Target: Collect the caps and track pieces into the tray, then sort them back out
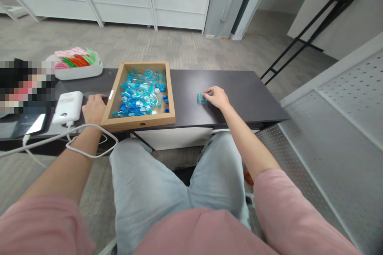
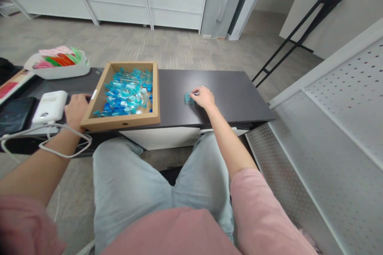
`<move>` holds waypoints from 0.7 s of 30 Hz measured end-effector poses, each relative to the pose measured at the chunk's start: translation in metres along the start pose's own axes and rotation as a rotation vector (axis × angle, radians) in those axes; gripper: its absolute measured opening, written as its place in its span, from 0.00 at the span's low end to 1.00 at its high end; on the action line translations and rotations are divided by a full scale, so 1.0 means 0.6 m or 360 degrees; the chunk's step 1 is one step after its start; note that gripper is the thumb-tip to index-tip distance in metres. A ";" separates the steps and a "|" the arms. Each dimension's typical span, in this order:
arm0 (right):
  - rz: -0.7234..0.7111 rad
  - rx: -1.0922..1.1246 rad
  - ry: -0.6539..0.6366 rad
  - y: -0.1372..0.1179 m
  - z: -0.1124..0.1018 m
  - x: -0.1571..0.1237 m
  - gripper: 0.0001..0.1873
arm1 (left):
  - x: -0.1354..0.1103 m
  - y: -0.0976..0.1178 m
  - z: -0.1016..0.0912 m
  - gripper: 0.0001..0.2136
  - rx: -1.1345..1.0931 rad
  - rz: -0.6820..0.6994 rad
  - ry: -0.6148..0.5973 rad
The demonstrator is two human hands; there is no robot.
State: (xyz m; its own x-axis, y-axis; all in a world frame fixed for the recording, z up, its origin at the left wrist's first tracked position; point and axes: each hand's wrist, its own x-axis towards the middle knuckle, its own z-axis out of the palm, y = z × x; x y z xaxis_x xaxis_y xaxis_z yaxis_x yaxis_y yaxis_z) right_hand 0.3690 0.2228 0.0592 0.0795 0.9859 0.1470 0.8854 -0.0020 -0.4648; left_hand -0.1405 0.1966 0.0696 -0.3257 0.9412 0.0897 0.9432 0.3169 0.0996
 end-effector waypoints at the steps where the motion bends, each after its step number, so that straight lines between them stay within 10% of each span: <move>1: 0.0028 0.0029 0.0021 0.006 0.001 -0.007 0.13 | 0.000 0.000 0.000 0.23 0.0018 -0.0013 -0.0008; 6: -0.0218 -0.0053 0.0365 0.014 0.003 -0.073 0.23 | -0.004 0.009 -0.009 0.24 0.0055 -0.0088 -0.0078; 12: -0.0585 -0.0274 -0.0036 0.009 0.011 -0.141 0.29 | -0.007 0.012 -0.013 0.26 0.0075 -0.0111 -0.0091; 21: -0.0289 -0.0339 0.0037 0.045 0.004 -0.020 0.28 | -0.008 0.011 -0.020 0.29 0.0174 -0.0068 -0.0108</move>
State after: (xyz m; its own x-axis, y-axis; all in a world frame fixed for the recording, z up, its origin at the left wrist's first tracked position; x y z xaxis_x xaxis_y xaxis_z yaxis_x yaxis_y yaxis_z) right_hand 0.3911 0.2114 0.0426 -0.0810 0.9693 0.2322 0.9622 0.1368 -0.2357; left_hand -0.1335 0.1929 0.0817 -0.3644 0.9310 0.0201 0.9311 0.3646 -0.0073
